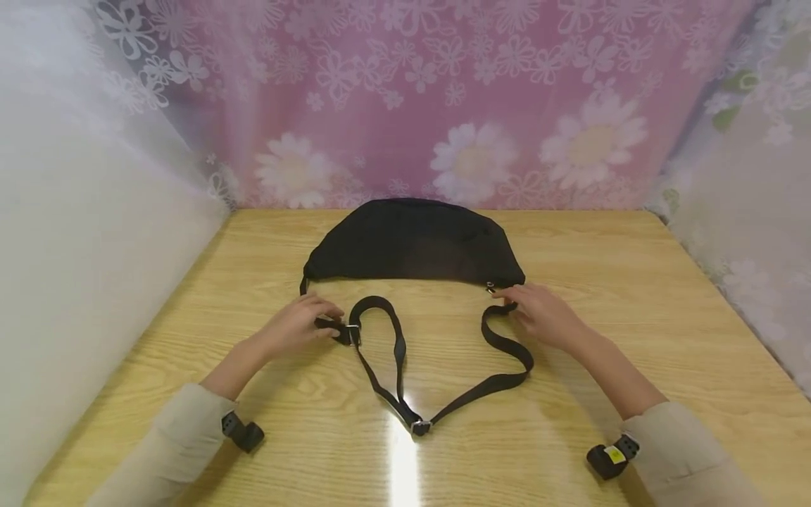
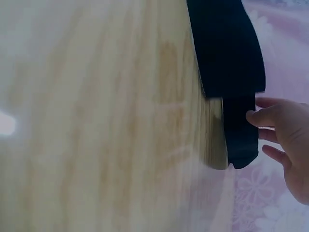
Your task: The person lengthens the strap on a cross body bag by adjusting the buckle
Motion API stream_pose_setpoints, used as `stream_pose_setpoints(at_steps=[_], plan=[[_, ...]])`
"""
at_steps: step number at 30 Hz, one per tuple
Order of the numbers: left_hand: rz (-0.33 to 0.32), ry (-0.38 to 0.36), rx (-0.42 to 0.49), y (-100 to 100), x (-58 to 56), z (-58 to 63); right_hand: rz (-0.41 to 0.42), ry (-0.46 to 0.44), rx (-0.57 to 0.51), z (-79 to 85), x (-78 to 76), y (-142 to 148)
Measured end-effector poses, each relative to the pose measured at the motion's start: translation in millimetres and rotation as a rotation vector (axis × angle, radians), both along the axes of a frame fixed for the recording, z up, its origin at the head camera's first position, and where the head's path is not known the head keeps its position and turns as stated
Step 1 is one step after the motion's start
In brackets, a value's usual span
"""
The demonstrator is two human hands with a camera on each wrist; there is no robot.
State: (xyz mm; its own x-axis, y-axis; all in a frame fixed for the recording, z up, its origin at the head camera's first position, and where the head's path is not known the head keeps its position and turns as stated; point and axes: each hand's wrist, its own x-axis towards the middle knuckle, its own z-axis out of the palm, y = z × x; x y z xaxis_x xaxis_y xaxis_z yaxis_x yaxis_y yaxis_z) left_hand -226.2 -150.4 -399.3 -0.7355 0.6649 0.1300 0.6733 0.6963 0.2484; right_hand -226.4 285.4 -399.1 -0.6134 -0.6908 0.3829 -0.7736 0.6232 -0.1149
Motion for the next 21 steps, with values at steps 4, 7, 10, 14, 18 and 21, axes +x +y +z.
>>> stream_pose_setpoints(at_steps=[4, 7, 10, 14, 18, 21], plan=[[-0.068, 0.031, 0.079, -10.2, -6.1, -6.2, -0.029, 0.030, 0.046, -1.6, -2.6, 7.0], [-0.066, 0.055, 0.104, -23.6, -7.8, -8.0, -0.001, 0.036, 0.064, -2.1, -2.8, 16.9], [-0.032, 0.074, 0.100, -38.6, -7.2, -7.0, 0.032, 0.026, 0.055, -1.8, -1.7, 28.3], [-0.004, 0.080, 0.067, -51.1, -4.5, -5.6, 0.038, -0.030, 0.053, -1.0, 4.8, 39.4], [-0.026, 0.026, 0.069, -50.8, -1.0, -5.6, 0.049, -0.091, 0.034, 3.7, 21.8, 25.9], [-0.045, -0.011, 0.091, -45.8, 0.3, -6.3, 0.096, -0.136, -0.003, 10.1, 42.4, -7.2]])
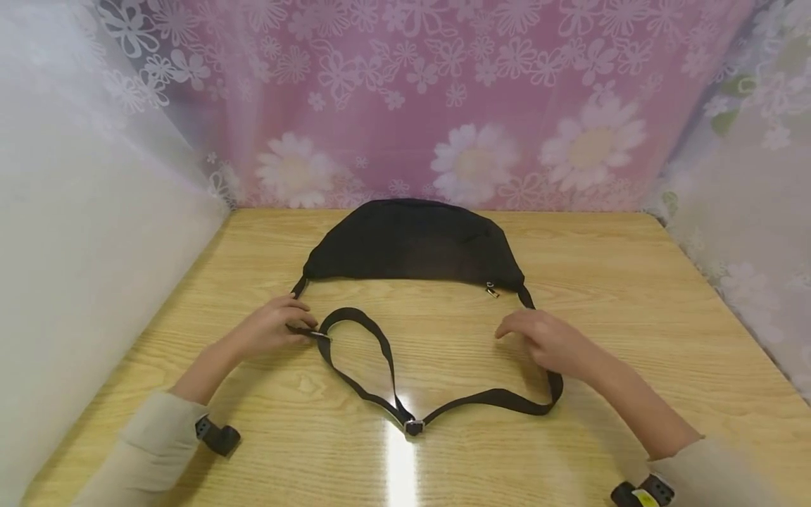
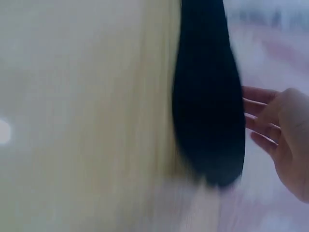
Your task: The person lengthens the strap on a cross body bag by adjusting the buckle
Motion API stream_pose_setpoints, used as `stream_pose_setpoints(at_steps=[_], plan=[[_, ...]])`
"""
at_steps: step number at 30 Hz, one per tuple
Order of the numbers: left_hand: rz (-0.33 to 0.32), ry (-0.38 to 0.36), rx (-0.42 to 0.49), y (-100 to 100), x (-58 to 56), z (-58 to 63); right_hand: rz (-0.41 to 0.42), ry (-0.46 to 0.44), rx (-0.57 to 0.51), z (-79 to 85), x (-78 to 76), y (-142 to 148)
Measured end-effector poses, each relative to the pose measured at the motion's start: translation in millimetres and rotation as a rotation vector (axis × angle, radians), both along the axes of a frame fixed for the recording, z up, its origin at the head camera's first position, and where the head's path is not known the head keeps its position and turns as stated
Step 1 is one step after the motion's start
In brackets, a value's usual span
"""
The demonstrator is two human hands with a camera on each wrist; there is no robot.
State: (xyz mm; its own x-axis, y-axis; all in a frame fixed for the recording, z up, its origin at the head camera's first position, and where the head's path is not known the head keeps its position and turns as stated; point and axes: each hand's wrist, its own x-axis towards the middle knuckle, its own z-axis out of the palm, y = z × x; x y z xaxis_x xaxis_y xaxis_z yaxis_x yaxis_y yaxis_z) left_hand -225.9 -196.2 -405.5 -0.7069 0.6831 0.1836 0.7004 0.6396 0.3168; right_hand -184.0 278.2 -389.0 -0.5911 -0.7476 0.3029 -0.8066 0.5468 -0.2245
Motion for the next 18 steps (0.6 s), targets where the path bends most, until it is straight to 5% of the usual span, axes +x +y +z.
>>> stream_pose_setpoints(at_steps=[8, 14, 18], plan=[[0.026, -0.029, -0.007, 5.9, 1.9, 0.6, 0.018, -0.074, 0.123, 1.2, 60.9, -106.5], [0.012, -0.024, 0.011, 4.1, -0.1, -0.5, 0.031, -0.126, 0.103, -1.8, 72.6, -142.2], [0.013, 0.041, 0.014, -3.5, -5.1, -1.0, 0.129, -0.168, 0.090, -0.4, 76.8, -144.8]])
